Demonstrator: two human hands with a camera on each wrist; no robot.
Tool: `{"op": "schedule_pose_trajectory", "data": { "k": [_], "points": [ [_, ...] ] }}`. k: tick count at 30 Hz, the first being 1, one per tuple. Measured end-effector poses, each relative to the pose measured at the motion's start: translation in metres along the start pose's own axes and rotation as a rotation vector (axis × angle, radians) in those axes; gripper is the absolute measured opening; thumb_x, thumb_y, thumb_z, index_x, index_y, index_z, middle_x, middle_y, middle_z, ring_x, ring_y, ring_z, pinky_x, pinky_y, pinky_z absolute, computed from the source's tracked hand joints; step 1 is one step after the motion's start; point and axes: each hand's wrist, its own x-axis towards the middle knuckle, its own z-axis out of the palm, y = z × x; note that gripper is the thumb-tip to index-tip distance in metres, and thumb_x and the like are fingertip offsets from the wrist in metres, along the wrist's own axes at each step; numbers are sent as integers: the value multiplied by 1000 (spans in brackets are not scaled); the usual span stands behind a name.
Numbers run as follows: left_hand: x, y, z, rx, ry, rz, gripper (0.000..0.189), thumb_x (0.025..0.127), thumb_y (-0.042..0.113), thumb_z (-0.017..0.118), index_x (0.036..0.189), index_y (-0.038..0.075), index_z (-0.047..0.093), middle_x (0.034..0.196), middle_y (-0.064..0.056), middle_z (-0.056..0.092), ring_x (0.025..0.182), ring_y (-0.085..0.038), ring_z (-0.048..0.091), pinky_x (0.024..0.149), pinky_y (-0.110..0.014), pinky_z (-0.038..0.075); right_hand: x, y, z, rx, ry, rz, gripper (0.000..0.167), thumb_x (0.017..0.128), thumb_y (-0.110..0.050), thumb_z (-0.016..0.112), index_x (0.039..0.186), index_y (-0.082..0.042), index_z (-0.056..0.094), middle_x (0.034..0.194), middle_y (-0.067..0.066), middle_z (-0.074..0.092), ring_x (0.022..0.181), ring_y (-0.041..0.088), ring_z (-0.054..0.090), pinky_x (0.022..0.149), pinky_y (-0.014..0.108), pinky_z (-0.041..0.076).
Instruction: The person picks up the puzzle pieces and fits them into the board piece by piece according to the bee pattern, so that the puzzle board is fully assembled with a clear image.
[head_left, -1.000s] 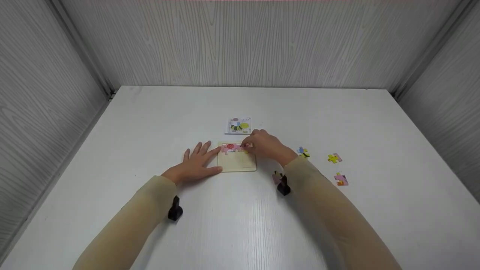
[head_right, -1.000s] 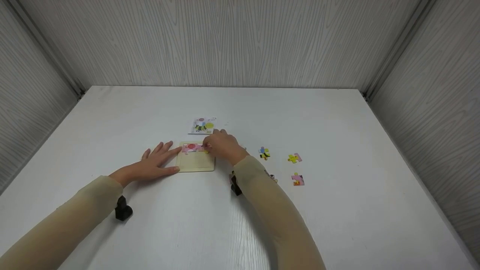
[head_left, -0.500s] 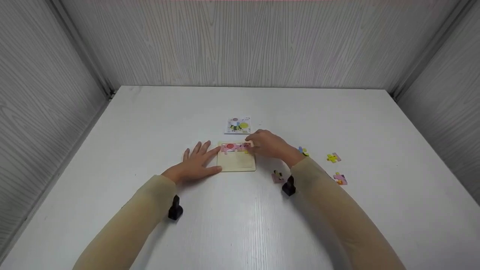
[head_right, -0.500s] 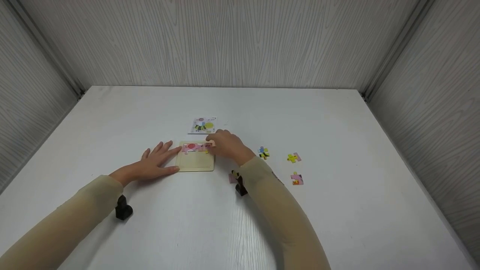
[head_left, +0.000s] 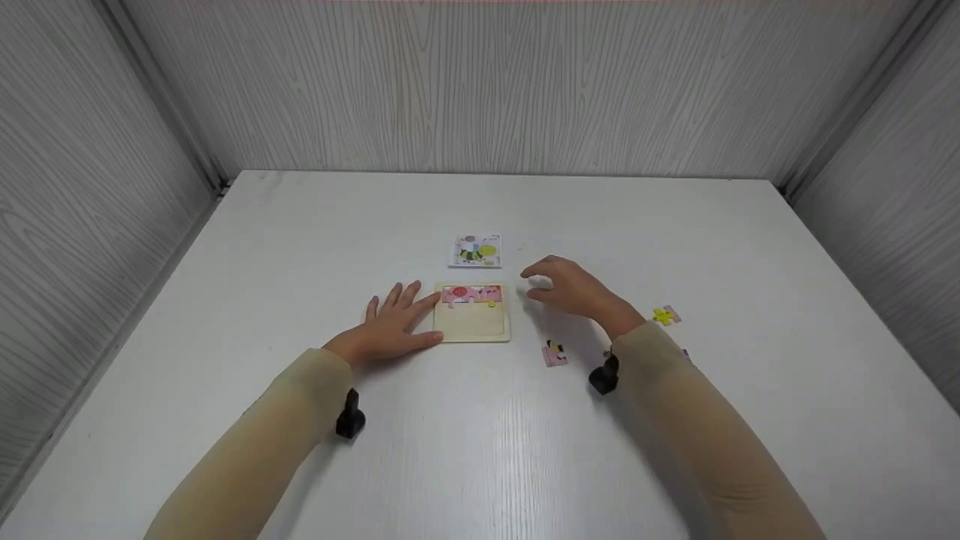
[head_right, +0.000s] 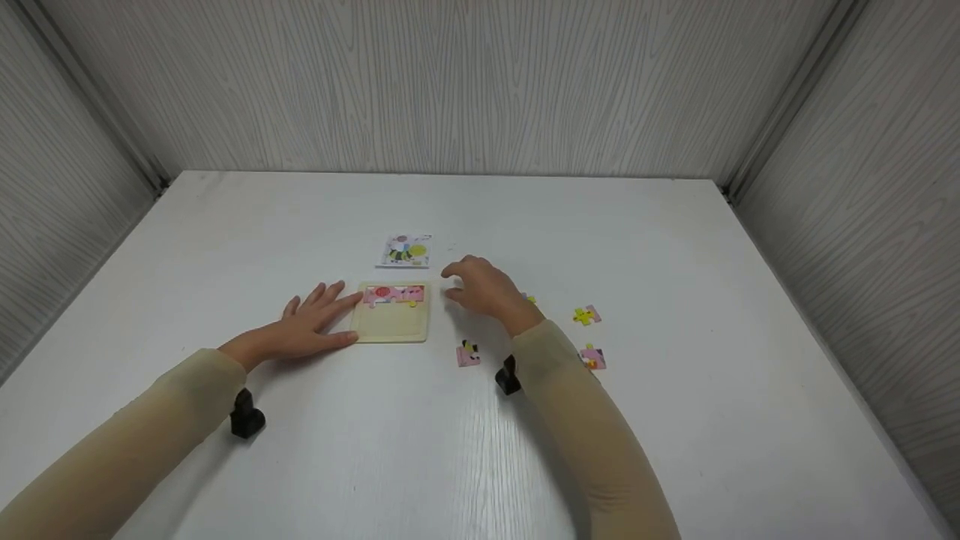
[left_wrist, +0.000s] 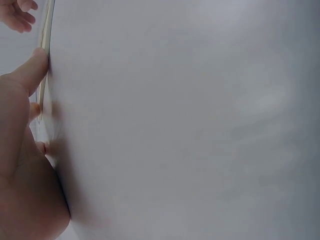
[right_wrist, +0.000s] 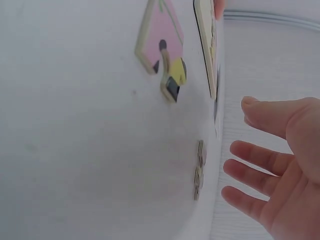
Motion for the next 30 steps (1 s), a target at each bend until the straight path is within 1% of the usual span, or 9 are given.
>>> {"op": "schedule_pose_trajectory", "data": {
  "k": [3,10,18,23,26,30],
  "points": [
    [0,0,0,-5,2,1,76,89,62,41,151,26,12,155,-11,-5,139,-35,-13,103,-60,-9,-4,5,-3,16,4,9,35,90,-19,62,123,-7,60,123,11,55,118,25,47,98,42,37],
    [-1,-1,0,-5,4,2,77,89,62,41,151,26,11,155,-11,-6,139,-34,-13,103,-61,-9,-11,18,-6,32,10,99,38,89,-23,63,125,-9,59,126,9,53,122,25,44,101,43,34],
    [-1,-2,2,6,3,2,78,89,63,41,151,26,11,155,-11,-6,139,-35,-14,103,-61,-10,-17,28,-7,-29,-7,94,40,90,-20,62,125,-2,56,129,16,51,124,30,42,102,45,31],
    [-1,-2,2,4,3,1,77,89,62,41,151,26,11,155,-11,-6,139,-34,-13,103,-60,-9,-19,31,-7,-36,-44,137,43,89,-21,62,128,-3,54,135,16,47,128,31,37,105,46,27],
    [-1,-2,1,-2,7,8,77,90,61,42,151,25,12,155,-12,-6,139,-35,-13,102,-61,-9,-20,34,-7,-48,-53,115,43,89,-19,63,127,-2,54,134,17,48,128,32,38,104,46,28],
    [0,-2,1,-6,8,9,77,90,61,42,151,25,13,155,-13,-6,139,-36,-13,102,-61,-9,-20,36,-5,-89,-34,39,40,87,-14,65,122,3,57,126,19,53,122,34,44,101,46,33]
  ]
}}
